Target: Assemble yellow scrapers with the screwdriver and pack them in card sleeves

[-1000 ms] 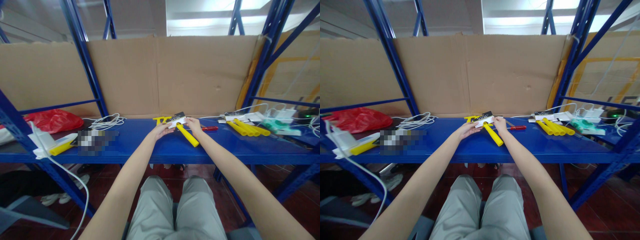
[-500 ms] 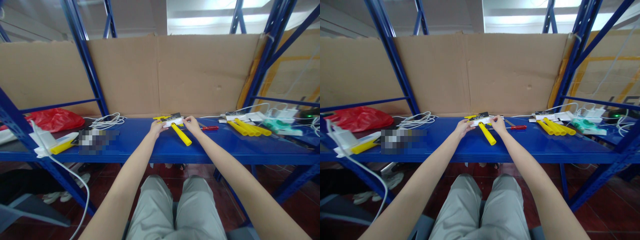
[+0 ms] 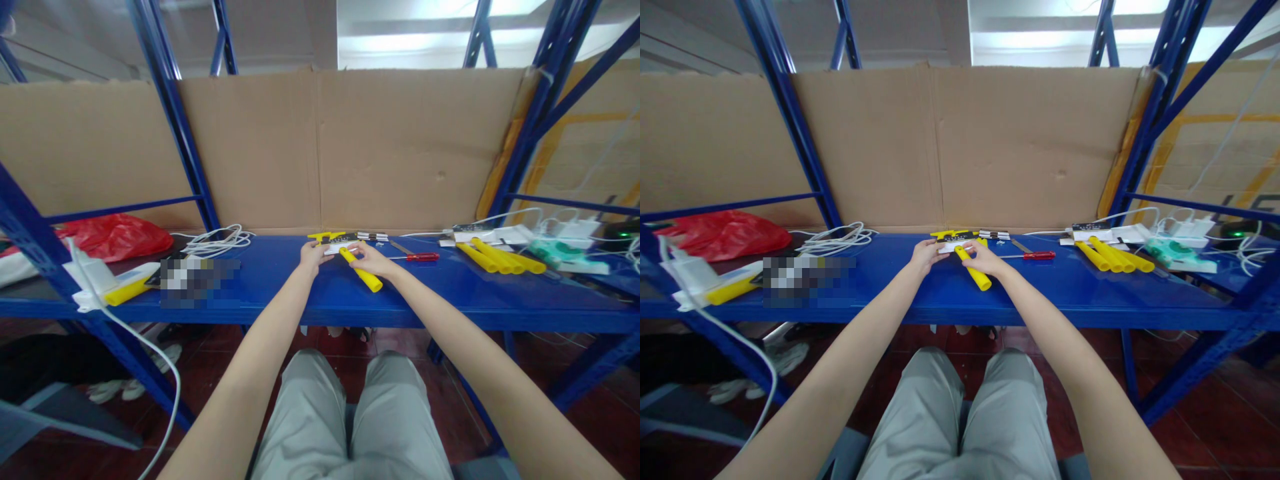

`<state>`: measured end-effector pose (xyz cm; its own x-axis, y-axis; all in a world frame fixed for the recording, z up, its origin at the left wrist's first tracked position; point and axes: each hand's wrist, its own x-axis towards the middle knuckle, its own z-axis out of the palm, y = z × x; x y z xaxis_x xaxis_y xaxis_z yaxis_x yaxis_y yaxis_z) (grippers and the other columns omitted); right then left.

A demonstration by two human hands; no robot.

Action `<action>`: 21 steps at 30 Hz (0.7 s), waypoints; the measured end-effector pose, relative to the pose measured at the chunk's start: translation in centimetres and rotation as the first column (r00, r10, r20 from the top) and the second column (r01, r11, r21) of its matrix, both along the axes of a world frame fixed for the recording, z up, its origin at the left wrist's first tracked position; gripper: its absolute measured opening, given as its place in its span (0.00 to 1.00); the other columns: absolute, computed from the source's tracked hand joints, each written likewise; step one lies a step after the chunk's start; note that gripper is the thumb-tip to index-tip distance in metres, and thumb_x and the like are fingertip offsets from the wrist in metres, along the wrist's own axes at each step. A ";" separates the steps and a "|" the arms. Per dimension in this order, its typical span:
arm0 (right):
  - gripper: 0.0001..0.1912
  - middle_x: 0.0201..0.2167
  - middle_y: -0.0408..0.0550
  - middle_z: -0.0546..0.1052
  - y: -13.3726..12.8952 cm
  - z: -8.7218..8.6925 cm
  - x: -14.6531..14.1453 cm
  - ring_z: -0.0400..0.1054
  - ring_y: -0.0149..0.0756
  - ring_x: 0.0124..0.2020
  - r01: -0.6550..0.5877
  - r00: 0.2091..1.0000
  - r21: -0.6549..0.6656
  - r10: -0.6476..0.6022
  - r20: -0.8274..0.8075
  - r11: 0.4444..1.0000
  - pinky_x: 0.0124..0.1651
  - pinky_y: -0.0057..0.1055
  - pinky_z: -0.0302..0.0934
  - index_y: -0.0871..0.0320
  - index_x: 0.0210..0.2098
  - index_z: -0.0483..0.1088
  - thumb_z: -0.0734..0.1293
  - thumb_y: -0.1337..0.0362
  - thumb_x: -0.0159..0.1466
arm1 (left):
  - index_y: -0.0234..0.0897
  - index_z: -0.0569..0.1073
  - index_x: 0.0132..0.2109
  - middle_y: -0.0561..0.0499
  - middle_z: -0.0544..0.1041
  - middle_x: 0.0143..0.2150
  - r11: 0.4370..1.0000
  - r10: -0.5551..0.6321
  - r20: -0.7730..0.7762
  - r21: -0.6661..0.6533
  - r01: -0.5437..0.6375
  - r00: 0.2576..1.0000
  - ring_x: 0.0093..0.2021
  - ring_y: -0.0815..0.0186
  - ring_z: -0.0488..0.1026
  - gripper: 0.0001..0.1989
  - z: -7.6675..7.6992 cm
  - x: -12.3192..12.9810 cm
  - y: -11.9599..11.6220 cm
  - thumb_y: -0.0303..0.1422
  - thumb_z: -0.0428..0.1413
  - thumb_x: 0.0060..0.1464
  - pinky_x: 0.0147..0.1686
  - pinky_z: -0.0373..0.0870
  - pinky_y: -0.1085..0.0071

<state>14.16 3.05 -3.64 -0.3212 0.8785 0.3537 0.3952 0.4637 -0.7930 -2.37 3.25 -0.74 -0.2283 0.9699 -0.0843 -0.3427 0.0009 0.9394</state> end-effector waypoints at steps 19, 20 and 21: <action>0.34 0.55 0.50 0.69 -1.2 1.2 0.0 0.69 0.38 0.43 -0.013 0.997 -0.069 0.019 0.081 0.998 0.48 0.39 0.65 0.53 0.60 0.60 0.64 0.71 0.53 | 0.28 0.63 0.55 0.38 0.75 0.43 1.000 0.007 -0.049 0.028 -0.006 0.999 0.35 0.63 0.78 0.23 0.4 0.1 -0.4 0.16 0.55 0.52 0.34 0.78 0.68; 0.34 0.55 0.50 0.69 -1.3 1.2 0.1 0.69 0.38 0.43 -0.010 0.998 -0.069 0.015 0.062 0.998 0.47 0.39 0.65 0.54 0.60 0.61 0.64 0.71 0.53 | 0.28 0.62 0.56 0.38 0.76 0.42 0.999 -0.013 -0.052 0.028 0.014 0.999 0.34 0.64 0.78 0.24 0.4 0.1 -0.5 0.17 0.55 0.52 0.34 0.78 0.68; 0.34 0.55 0.51 0.69 -1.4 1.3 0.1 0.69 0.37 0.42 -0.005 0.999 -0.069 0.008 0.042 0.998 0.47 0.38 0.66 0.54 0.60 0.61 0.64 0.71 0.53 | 0.29 0.62 0.56 0.38 0.76 0.42 0.999 -0.035 -0.052 0.028 0.036 0.998 0.33 0.64 0.78 0.25 0.5 0.1 -0.6 0.17 0.56 0.52 0.34 0.77 0.68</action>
